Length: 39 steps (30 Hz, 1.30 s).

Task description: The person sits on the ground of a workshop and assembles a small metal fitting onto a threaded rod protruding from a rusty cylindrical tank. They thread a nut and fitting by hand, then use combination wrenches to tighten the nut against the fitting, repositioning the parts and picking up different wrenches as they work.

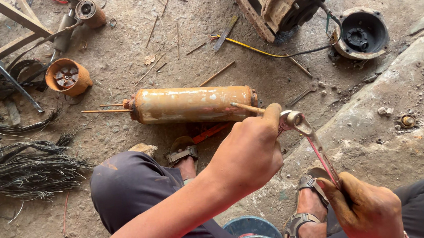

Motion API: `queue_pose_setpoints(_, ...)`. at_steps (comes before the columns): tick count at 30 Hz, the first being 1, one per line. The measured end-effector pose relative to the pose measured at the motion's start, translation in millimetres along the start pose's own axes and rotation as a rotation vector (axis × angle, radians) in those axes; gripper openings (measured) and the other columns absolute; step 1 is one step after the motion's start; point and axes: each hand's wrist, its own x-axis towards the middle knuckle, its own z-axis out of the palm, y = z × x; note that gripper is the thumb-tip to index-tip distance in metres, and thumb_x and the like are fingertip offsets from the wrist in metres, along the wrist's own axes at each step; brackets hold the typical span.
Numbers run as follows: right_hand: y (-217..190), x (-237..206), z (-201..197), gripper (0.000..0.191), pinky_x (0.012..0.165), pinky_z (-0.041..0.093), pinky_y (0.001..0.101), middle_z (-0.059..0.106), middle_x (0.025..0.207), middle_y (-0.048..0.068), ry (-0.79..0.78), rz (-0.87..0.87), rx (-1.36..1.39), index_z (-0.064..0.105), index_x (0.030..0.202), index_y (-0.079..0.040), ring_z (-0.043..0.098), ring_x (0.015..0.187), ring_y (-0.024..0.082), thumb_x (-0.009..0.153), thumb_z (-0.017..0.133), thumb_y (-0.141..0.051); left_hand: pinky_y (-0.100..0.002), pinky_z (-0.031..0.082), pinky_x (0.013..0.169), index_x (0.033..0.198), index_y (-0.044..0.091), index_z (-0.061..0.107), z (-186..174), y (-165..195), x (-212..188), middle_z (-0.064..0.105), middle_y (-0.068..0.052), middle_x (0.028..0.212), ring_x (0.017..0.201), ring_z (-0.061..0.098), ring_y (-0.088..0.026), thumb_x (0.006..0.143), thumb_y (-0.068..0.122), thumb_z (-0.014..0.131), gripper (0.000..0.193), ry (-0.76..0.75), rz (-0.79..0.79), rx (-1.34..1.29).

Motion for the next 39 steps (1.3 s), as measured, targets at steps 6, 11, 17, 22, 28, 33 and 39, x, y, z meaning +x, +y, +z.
queue_pose_setpoints(6,10.7,-2.0,2.8,0.035,0.05,0.041,0.042,0.048,0.056,0.01,0.078,-0.145,-0.232,0.055,0.066,-0.011,0.052,0.046,0.027,0.088,0.075,-0.027,-0.056,0.051,0.078,0.104,-0.008,0.052,-8.0,-0.1,-4.3,0.065,-0.033,0.077,0.083,0.067,-0.05,0.078,-0.003,0.057,0.026,0.003,0.106,-0.071)
queue_pose_setpoints(11,4.4,3.5,-1.5,0.032,0.047,0.039,0.0414,0.048,0.054,0.014,0.051,-0.029,0.012,0.055,0.066,-0.007,0.049,0.044,0.03,0.085,0.076,-0.022,-0.049,0.052,0.07,0.106,-0.005,0.058,-11.1,-1.3,-2.2,0.067,-0.028,0.076,0.082,0.069,-0.045,0.081,0.003,0.065,0.027,-0.025,0.031,-0.154)
queue_pose_setpoints(17,-10.8,8.0,-4.6,0.023,0.045,0.04,0.0382,0.05,0.052,0.014,-0.044,0.162,0.136,0.069,0.078,-0.005,0.048,0.039,0.024,0.084,0.078,-0.026,-0.041,0.054,0.069,0.109,-0.001,0.063,2.6,3.5,-8.5,0.07,-0.022,0.084,0.081,0.072,-0.038,0.095,0.01,0.066,0.018,0.192,0.102,-0.358)
queue_pose_setpoints(22,-14.0,9.9,-3.7,0.019,0.043,0.043,0.033,0.055,0.049,0.007,-0.175,0.208,0.289,0.075,0.094,-0.006,0.051,0.041,0.013,0.086,0.073,-0.023,-0.041,0.054,0.065,0.103,-0.001,0.066,11.5,1.2,-6.3,0.069,-0.022,0.078,0.071,0.073,-0.034,0.095,0.01,0.064,0.014,0.166,-0.007,-0.395)
queue_pose_setpoints(28,-18.9,17.7,-5.1,0.021,0.044,0.047,0.0299,0.062,0.052,0.005,-0.281,0.309,0.45,0.074,0.101,-0.006,0.057,0.045,0.009,0.089,0.072,-0.022,-0.048,0.052,0.07,0.1,-0.002,0.061,14.0,-3.5,-2.7,0.067,-0.025,0.079,0.078,0.07,-0.041,0.093,0.005,0.061,0.01,0.182,0.12,-0.252)
queue_pose_setpoints(33,-27.6,32.5,-11.2,0.035,0.053,0.052,0.0232,0.071,0.072,-0.001,-0.156,0.158,0.547,0.062,0.12,-0.003,0.065,0.06,0.005,0.089,0.069,-0.015,-0.054,0.05,0.072,0.099,-0.004,0.055,25.2,-3.6,-6.8,0.067,-0.028,0.086,0.082,0.067,-0.047,0.093,0.004,0.06,0.011,0.094,0.154,-0.144)
queue_pose_setpoints(39,-51.1,46.8,-4.6,0.032,0.057,0.057,0.0235,0.07,0.086,0.005,0.051,0.136,0.494,0.065,0.124,-0.004,0.068,0.068,0.009,0.092,0.071,-0.009,-0.054,0.053,0.075,0.103,-0.006,0.055,41.0,-1.1,-9.4,0.067,-0.029,0.089,0.084,0.067,-0.049,0.088,0.004,0.058,0.018,-0.027,0.117,-0.09)
